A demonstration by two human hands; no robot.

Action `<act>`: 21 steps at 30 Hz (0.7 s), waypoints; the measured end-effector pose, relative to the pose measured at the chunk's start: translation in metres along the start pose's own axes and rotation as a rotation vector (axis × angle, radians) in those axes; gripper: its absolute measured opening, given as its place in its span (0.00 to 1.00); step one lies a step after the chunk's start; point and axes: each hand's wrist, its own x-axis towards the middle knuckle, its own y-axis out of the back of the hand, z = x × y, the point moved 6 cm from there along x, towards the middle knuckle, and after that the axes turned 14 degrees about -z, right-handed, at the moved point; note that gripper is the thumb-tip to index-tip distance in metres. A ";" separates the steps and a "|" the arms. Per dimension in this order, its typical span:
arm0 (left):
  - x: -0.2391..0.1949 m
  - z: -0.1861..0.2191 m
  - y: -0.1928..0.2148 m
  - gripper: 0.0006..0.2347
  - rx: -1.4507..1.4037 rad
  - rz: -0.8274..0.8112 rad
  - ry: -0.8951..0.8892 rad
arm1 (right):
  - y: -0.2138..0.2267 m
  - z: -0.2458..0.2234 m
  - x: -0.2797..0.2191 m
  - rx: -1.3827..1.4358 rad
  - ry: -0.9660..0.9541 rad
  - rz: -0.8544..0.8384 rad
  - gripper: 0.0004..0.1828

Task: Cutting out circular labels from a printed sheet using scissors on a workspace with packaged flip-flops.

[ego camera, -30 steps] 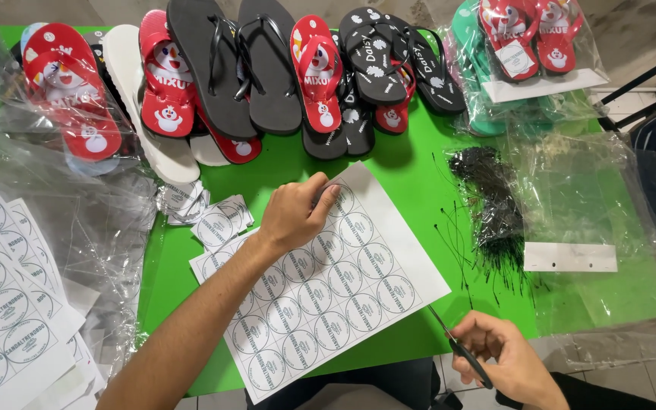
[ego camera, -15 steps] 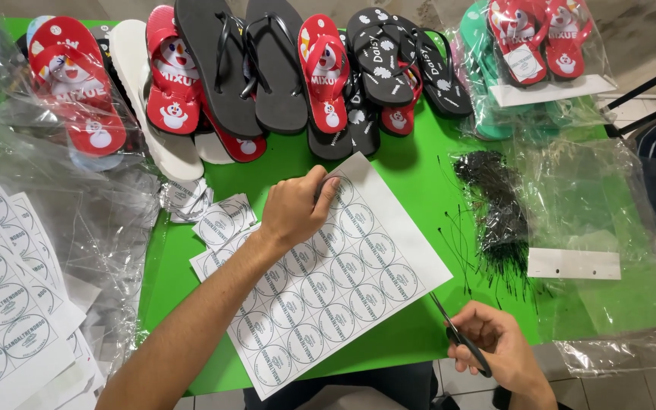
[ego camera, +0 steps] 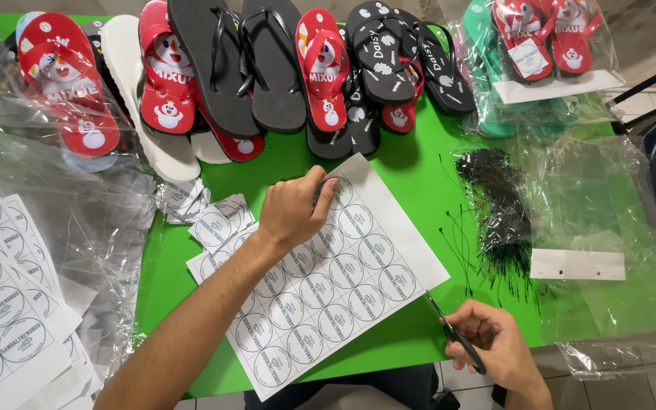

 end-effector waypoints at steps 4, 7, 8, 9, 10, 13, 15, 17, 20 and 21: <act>0.000 0.000 0.001 0.14 0.003 -0.001 0.000 | 0.002 0.004 -0.002 0.014 -0.036 0.028 0.15; 0.000 0.000 0.000 0.14 -0.005 -0.011 0.007 | 0.001 0.001 0.000 -0.006 -0.004 0.013 0.15; 0.000 0.000 0.000 0.14 -0.004 -0.008 0.006 | -0.001 -0.001 0.001 -0.015 0.014 0.004 0.15; 0.000 0.000 0.000 0.15 -0.004 -0.005 0.005 | -0.002 -0.003 0.003 -0.023 0.032 -0.005 0.14; 0.000 0.000 0.000 0.15 -0.004 -0.005 0.005 | -0.003 -0.003 0.003 -0.023 0.032 -0.006 0.14; 0.000 0.000 -0.001 0.15 0.013 0.003 0.003 | -0.003 -0.002 0.003 -0.022 0.012 0.009 0.15; 0.000 0.000 -0.001 0.15 0.010 0.002 -0.001 | -0.003 -0.002 0.004 -0.015 0.015 0.014 0.15; 0.000 0.000 0.000 0.15 0.012 0.003 0.005 | -0.004 -0.003 0.004 -0.020 0.016 0.015 0.15; -0.001 0.001 0.001 0.15 0.012 0.002 0.009 | -0.004 -0.002 0.004 -0.027 0.021 0.011 0.14; -0.001 0.002 0.001 0.15 0.010 0.000 0.006 | -0.004 -0.002 0.004 -0.030 0.026 0.008 0.14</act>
